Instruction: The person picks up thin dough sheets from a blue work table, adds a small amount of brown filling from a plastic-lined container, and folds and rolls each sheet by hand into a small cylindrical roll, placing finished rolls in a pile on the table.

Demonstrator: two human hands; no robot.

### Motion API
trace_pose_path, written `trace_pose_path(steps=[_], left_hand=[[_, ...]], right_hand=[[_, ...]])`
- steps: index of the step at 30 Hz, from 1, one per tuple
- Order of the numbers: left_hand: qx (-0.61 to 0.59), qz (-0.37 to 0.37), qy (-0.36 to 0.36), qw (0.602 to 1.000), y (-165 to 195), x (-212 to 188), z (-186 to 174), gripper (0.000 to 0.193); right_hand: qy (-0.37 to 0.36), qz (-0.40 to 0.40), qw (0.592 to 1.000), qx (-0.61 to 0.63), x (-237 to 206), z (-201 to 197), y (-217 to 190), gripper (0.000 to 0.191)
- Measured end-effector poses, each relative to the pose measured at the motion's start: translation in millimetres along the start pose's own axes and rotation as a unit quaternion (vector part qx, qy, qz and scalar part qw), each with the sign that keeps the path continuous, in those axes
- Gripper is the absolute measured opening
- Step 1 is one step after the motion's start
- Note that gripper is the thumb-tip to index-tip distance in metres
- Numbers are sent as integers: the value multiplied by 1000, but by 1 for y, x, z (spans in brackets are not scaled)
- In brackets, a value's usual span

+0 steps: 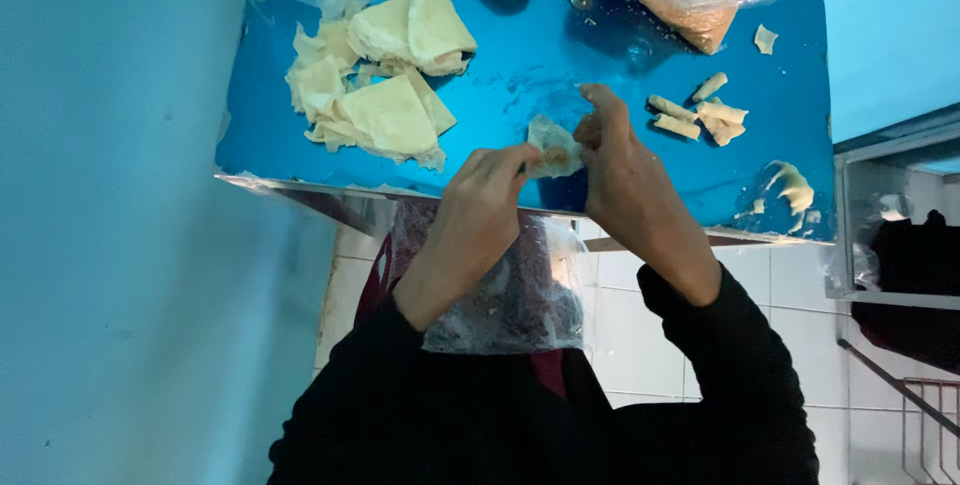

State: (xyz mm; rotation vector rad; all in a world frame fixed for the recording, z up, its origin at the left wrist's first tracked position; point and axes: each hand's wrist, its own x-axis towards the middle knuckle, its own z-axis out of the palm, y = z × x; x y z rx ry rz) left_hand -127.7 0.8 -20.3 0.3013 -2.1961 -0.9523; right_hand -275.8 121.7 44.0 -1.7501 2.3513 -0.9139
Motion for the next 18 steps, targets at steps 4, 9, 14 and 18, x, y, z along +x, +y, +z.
trace_pose_path(steps=[4,9,14,18], left_hand=[[33,48,-23,998,-4,3,-2,33],[120,113,-52,985,-18,13,0,29],[160,105,-38,981,-28,25,10,19],[168,99,-25,981,-28,38,12,12]], right_hand=[[-10,-25,999,25,-1,-2,-7,63],[-72,20,997,9,-6,-3,-10,67],[-15,-149,988,-48,10,-1,3,77],[-110,-14,990,88,38,0,18,76]])
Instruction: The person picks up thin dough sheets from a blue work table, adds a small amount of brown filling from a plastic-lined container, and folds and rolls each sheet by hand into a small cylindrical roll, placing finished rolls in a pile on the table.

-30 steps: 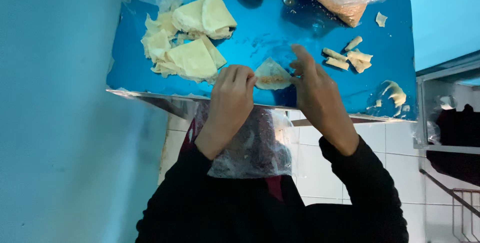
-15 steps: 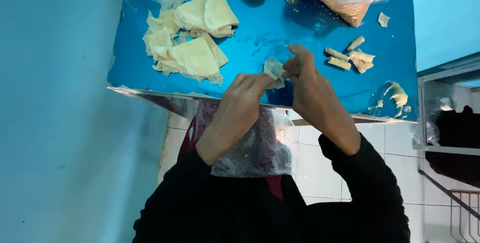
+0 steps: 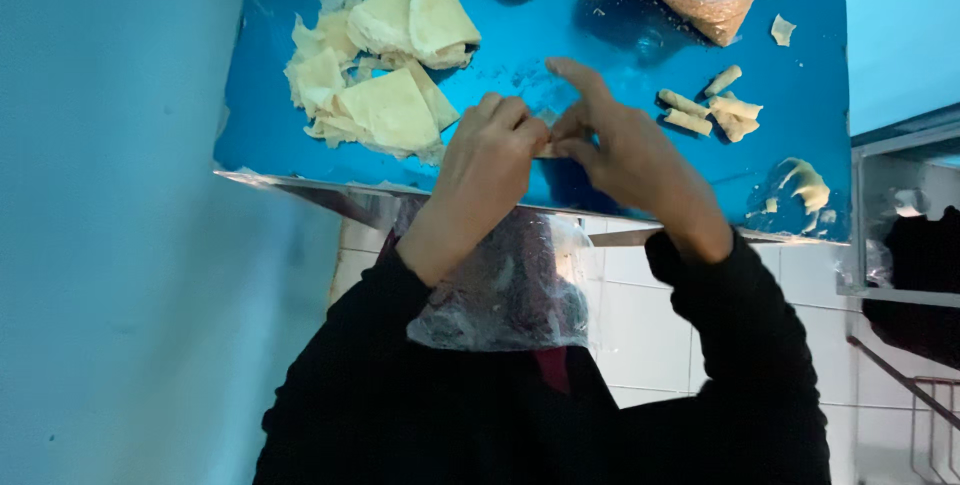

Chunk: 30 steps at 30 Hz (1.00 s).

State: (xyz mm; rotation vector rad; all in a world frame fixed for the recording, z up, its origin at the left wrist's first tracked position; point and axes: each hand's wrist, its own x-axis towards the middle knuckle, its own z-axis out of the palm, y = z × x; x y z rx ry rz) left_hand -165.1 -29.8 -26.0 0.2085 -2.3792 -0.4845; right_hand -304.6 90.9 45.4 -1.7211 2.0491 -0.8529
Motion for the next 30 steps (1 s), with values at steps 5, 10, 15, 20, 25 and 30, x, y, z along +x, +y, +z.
trace_pose_path(steps=[5,10,15,20,25,30], left_hand=[[65,28,-7,997,10,-5,-4,16],[116,70,-38,990,4,-16,2,14],[26,26,-35,999,-10,6,7,11],[-134,-92,-173,971,-30,34,-4,5],[47,-1,-72,996,-8,14,2,14],[144,74,-50,985,-5,0,2,17]], right_hand=[[23,5,999,42,-4,4,9,70],[109,-66,985,-113,-31,26,10,62],[107,-64,987,-101,-22,20,11,63],[1,-19,993,116,3,-1,14,72],[89,-42,994,-50,-14,17,10,56],[122,-103,977,-144,-25,25,16,50]])
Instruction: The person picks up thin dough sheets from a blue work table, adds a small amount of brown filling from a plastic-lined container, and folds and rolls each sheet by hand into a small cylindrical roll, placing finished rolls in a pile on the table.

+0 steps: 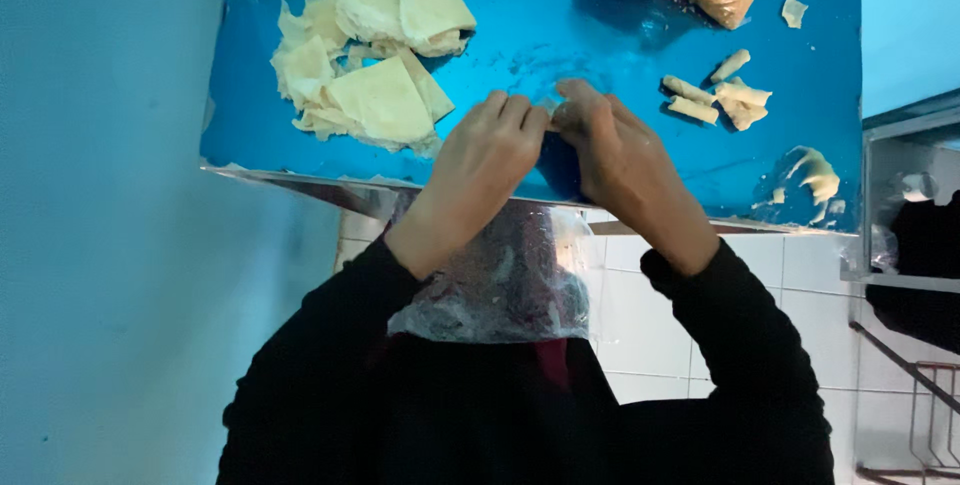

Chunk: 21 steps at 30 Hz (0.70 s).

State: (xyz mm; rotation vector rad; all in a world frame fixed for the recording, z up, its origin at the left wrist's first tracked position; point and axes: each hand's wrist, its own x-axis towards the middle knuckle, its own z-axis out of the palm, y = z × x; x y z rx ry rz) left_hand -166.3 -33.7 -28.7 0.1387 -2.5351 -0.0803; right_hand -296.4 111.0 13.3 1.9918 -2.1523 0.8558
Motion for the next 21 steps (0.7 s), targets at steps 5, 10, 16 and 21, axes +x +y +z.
trace_pose_path(steps=[5,10,16,21], left_hand=[[86,29,-9,996,-1,10,-5,11],[140,15,-57,988,12,3,-17,18],[208,-8,-116,971,17,10,-13,42],[133,-82,-77,985,2,29,-15,65]], right_hand=[[-11,23,999,34,6,0,11,48],[8,-37,997,-74,4,0,12,49],[12,-39,983,-181,0,6,-7,55],[-41,8,979,-199,17,-4,-9,69]])
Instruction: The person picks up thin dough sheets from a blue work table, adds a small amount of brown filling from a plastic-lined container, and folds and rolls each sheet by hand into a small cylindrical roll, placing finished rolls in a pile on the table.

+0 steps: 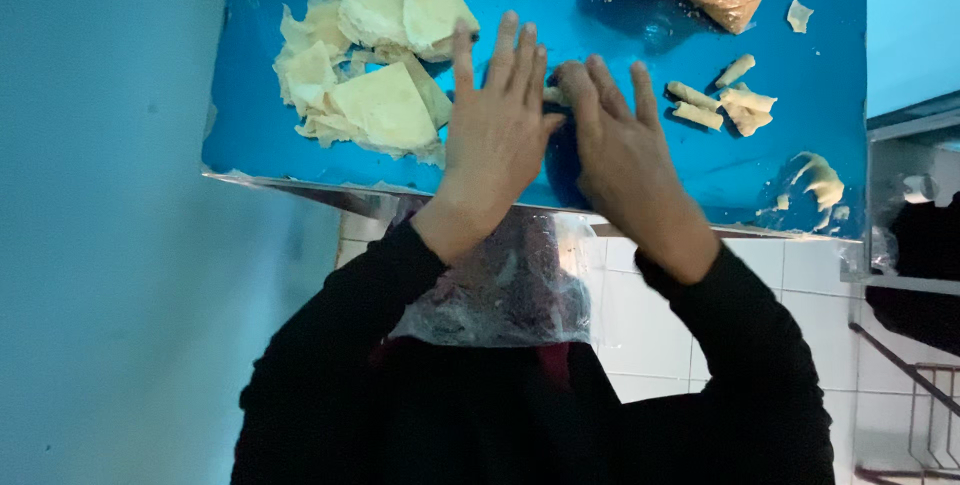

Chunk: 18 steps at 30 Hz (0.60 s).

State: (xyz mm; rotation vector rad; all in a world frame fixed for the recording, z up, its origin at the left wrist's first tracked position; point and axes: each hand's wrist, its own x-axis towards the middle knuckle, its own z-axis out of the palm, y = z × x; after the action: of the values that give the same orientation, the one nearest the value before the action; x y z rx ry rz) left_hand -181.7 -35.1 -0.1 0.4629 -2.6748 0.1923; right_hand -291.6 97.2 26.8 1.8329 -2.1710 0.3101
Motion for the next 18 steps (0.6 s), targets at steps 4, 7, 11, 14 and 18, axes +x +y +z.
trace_pose_path(steps=[4,7,11,14,18], left_hand=[[-70,-78,76,992,-26,-21,-12,70],[-36,-115,115,986,-33,-37,-15,56],[-34,-130,153,979,-49,-47,-19,38],[-66,-136,166,974,-61,-57,-27,29],[-333,-136,141,922,-44,-58,-25,33]], right_hand=[[-7,69,986,150,10,-11,12,72],[32,46,985,161,19,2,4,70],[48,53,982,174,28,17,6,64],[65,61,974,210,19,7,24,61],[-5,197,825,530,3,-5,31,59]])
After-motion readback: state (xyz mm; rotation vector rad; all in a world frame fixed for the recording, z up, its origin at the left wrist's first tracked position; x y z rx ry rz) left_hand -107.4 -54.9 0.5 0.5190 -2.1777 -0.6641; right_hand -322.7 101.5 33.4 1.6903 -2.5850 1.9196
